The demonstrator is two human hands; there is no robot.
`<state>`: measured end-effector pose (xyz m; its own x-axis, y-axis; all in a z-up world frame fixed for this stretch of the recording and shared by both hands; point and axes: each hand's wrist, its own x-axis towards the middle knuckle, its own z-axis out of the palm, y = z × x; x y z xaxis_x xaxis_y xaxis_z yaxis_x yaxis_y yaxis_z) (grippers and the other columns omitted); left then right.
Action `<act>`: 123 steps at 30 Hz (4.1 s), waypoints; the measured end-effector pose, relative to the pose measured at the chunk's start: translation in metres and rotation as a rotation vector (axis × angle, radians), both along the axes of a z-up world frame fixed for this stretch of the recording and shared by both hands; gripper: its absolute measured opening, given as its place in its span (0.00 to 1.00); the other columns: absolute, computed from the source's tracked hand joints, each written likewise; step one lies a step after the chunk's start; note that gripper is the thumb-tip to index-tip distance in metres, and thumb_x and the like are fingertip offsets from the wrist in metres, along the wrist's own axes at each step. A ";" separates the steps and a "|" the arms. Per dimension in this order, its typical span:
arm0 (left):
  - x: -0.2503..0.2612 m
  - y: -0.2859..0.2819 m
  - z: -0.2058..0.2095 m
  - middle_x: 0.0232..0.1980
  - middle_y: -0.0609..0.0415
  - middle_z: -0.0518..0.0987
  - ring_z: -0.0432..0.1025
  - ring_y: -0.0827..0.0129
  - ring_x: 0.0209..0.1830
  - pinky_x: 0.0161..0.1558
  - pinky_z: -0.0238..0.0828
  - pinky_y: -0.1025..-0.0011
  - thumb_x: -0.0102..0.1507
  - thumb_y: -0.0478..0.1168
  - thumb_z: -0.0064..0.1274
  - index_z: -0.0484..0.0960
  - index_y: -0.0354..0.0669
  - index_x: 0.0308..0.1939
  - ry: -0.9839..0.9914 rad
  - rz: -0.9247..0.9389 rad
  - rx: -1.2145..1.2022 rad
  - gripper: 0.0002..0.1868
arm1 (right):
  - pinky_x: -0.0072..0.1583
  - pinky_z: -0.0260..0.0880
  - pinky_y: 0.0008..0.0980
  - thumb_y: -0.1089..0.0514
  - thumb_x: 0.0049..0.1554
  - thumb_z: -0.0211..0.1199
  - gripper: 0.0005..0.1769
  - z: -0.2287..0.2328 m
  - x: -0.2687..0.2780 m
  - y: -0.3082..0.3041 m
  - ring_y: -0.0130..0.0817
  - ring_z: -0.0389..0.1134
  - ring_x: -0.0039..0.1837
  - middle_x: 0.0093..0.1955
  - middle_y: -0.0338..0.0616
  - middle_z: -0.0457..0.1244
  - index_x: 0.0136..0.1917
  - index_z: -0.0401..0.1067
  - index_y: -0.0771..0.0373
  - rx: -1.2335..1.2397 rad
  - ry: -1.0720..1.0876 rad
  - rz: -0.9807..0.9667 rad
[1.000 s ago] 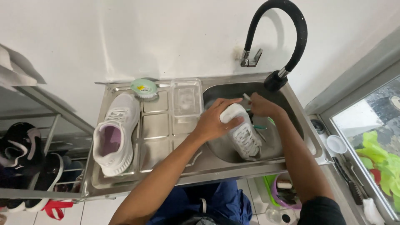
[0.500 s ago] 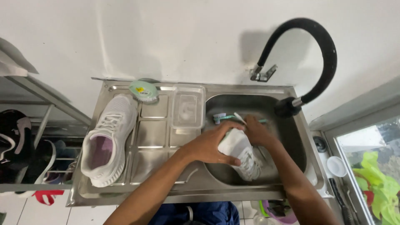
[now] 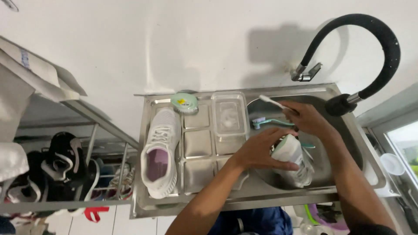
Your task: Cleaning the upper and sole of a white sneaker using a toothbrush and cleaning solution over a sink.
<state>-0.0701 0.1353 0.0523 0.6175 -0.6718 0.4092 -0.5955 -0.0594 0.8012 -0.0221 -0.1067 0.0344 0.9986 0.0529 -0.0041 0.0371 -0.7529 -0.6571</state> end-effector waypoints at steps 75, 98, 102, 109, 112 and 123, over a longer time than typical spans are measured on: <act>-0.009 -0.020 -0.007 0.51 0.34 0.81 0.76 0.38 0.53 0.58 0.69 0.46 0.71 0.60 0.23 0.78 0.47 0.62 0.249 -0.055 -0.093 0.33 | 0.64 0.46 0.48 0.52 0.67 0.60 0.17 -0.076 -0.070 -0.081 0.43 0.57 0.45 0.35 0.40 0.55 0.35 0.67 0.55 -0.267 -1.196 -0.177; -0.017 -0.024 0.017 0.60 0.33 0.72 0.62 0.36 0.69 0.71 0.51 0.42 0.72 0.65 0.24 0.70 0.50 0.65 0.336 0.036 0.118 0.32 | 0.59 0.45 0.48 0.63 0.58 0.68 0.20 0.006 -0.090 -0.041 0.37 0.58 0.45 0.32 0.33 0.57 0.30 0.64 0.50 -0.567 -1.292 -0.005; -0.017 -0.020 0.025 0.61 0.33 0.71 0.61 0.38 0.71 0.71 0.51 0.43 0.71 0.69 0.23 0.70 0.49 0.65 0.364 0.031 0.113 0.35 | 0.57 0.46 0.46 0.65 0.54 0.71 0.19 0.003 -0.098 -0.024 0.38 0.59 0.44 0.32 0.33 0.57 0.29 0.66 0.50 -0.596 -1.287 0.142; -0.020 -0.016 0.028 0.64 0.30 0.71 0.61 0.37 0.71 0.71 0.53 0.43 0.73 0.62 0.23 0.72 0.43 0.65 0.383 0.018 0.046 0.33 | 0.62 0.45 0.46 0.57 0.59 0.67 0.22 0.047 -0.087 -0.029 0.31 0.56 0.42 0.27 0.26 0.54 0.26 0.65 0.48 -0.698 -1.269 0.048; -0.027 -0.012 0.042 0.70 0.28 0.67 0.57 0.38 0.75 0.73 0.48 0.43 0.70 0.67 0.20 0.67 0.34 0.69 0.425 0.084 0.127 0.43 | 0.63 0.45 0.45 0.53 0.59 0.68 0.22 0.036 -0.078 -0.016 0.30 0.57 0.43 0.27 0.24 0.55 0.26 0.66 0.46 -0.726 -1.266 0.036; -0.021 -0.021 0.019 0.68 0.24 0.67 0.60 0.38 0.72 0.74 0.48 0.43 0.73 0.65 0.19 0.70 0.29 0.65 0.379 0.050 -0.008 0.42 | 0.59 0.50 0.46 0.53 0.56 0.61 0.22 0.044 -0.106 0.028 0.29 0.52 0.39 0.28 0.23 0.48 0.25 0.55 0.39 -1.248 -1.065 -0.263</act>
